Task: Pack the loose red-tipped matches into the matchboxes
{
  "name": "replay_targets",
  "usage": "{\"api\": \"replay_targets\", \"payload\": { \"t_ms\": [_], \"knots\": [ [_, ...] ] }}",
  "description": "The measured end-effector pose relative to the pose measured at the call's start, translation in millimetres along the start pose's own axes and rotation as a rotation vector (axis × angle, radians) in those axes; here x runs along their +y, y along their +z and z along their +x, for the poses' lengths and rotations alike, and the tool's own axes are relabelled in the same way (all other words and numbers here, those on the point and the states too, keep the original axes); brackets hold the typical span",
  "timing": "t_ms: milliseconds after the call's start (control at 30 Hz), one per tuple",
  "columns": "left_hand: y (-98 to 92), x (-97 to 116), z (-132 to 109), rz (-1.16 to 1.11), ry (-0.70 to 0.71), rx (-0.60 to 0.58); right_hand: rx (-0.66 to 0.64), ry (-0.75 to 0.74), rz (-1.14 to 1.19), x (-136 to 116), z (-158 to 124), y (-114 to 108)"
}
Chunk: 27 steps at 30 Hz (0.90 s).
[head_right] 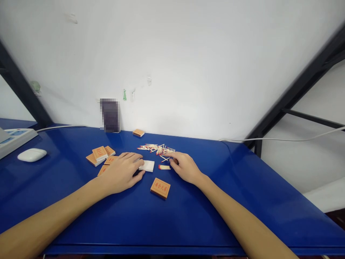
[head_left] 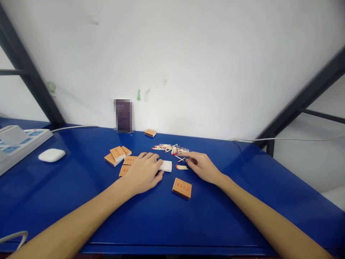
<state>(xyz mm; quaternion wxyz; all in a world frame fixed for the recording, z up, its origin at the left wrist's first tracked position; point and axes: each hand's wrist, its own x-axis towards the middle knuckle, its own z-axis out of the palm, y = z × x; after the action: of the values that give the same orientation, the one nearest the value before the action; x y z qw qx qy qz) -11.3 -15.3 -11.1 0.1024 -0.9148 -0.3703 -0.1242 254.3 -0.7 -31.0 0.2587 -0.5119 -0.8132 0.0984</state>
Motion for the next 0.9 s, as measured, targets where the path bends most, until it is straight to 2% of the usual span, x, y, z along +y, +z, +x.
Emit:
{"api": "replay_targets", "payload": {
  "t_ms": [100, 267, 667, 900],
  "knots": [
    [-0.2, 0.3, 0.8, 0.003, -0.002, -0.006, -0.001, 0.064, -0.041, 0.0, 1.4, 0.4],
    [-0.7, 0.9, 0.7, 0.009, -0.006, -0.010, -0.036, 0.041, -0.081, -3.3, 3.8, -1.0],
    [-1.6, 2.5, 1.3, 0.016, -0.008, -0.018, -0.041, 0.108, -0.102, -10.6, 8.2, 1.0],
    [-2.3, 2.7, 1.0, 0.004, -0.012, -0.009, -0.027, 0.102, -0.078, -4.1, 10.2, 2.4]
  ]
}}
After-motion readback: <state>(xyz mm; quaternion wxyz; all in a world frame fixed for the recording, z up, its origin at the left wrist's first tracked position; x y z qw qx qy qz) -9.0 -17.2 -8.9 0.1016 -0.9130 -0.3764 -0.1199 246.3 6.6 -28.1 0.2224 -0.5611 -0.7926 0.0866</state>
